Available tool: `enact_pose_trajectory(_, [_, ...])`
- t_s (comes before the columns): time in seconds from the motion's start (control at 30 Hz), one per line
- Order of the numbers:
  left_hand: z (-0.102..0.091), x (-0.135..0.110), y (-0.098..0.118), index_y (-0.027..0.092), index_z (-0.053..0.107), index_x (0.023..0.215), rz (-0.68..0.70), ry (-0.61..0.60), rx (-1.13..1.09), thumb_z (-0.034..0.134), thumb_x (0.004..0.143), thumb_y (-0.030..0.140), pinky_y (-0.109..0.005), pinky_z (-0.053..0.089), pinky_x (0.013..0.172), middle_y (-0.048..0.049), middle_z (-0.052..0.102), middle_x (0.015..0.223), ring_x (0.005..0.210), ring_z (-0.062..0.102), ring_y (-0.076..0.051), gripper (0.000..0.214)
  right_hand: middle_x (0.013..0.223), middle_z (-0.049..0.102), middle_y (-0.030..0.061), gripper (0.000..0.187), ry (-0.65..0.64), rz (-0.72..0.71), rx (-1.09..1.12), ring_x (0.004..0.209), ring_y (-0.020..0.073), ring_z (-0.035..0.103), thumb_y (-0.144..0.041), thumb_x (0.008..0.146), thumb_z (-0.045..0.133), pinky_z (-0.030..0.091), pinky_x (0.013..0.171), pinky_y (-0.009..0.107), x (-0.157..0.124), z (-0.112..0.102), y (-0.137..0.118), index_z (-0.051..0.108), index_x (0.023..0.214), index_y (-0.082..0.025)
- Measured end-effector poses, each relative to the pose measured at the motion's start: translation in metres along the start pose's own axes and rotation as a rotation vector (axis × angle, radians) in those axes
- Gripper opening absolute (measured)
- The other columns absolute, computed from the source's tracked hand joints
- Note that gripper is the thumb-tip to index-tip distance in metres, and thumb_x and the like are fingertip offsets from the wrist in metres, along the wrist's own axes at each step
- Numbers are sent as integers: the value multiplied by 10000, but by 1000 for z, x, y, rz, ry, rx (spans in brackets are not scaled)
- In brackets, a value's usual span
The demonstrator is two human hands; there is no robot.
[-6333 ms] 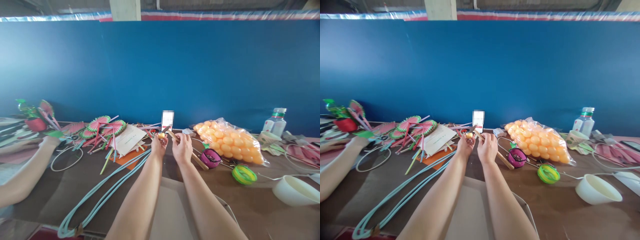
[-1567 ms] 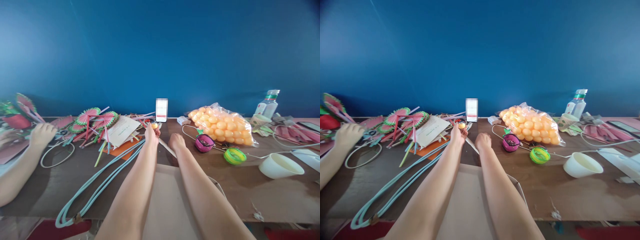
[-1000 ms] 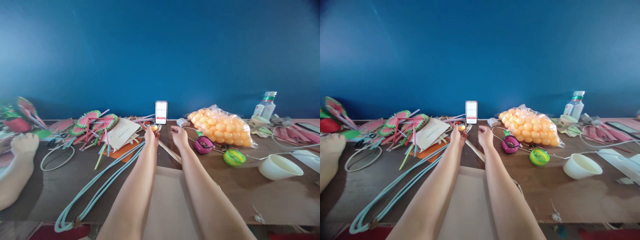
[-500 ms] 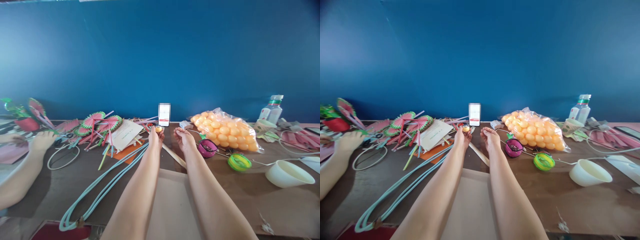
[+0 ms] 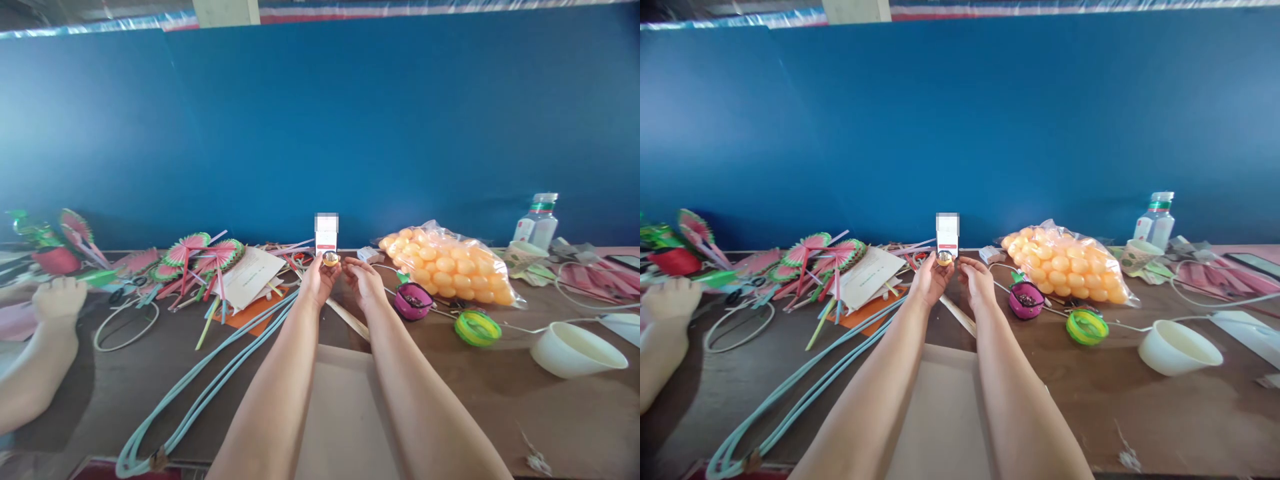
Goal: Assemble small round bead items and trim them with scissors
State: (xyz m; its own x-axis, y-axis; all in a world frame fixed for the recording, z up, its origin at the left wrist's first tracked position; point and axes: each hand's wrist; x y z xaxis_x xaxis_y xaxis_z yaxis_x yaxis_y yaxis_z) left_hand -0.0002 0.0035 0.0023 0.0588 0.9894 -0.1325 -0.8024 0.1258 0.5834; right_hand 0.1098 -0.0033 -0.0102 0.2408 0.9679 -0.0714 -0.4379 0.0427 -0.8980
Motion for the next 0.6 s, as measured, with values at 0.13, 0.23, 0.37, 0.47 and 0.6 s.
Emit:
enact_pose_trajectory(0.13, [-4,1,-4,108,690,917,10,-92,68,768,810,241,-206,544,636,-75,695,796,643,630,-103,187,802,739,37,290,-13,-18,-17,764,172,686,-346,626,759,502,573,231,1,2,2,709,857,-178])
enact_pose_trajectory(0.23, [-5,0,-4,109,695,851,14,-130,114,777,782,184,-197,531,645,-66,696,796,651,624,-94,132,794,734,31,356,-46,-17,-26,756,166,680,-422,613,790,502,600,236,1,2,3,706,860,-179])
enact_pose_trajectory(0.37, [-5,0,-4,106,700,836,1,-142,136,704,837,179,-197,526,642,-70,699,794,656,632,-96,74,774,716,10,376,-88,-31,23,726,143,655,-440,601,815,511,642,240,0,2,3,704,848,-179])
enact_pose_trajectory(0.47, [-6,0,-4,104,700,870,6,-139,141,674,857,183,-206,528,641,-73,702,802,672,652,-108,84,803,714,3,400,-96,-65,29,720,127,640,-456,601,822,512,661,236,-1,1,4,709,860,-174])
enact_pose_trajectory(0.6, [-4,-1,-4,115,689,850,22,-117,149,720,822,188,-230,536,664,-65,695,775,650,650,-115,85,830,718,11,444,-104,-107,-28,728,123,639,-485,614,817,507,664,233,1,0,6,711,900,-163])
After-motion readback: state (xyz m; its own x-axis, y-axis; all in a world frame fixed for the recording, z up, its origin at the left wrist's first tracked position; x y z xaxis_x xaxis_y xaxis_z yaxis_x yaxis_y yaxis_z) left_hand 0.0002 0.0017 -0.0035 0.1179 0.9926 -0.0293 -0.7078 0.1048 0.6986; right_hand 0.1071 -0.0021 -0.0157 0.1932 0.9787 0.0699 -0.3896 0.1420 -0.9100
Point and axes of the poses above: each hand's wrist, its own x-axis towards the middle knuckle, its own z-axis out of the palm, y = z × x
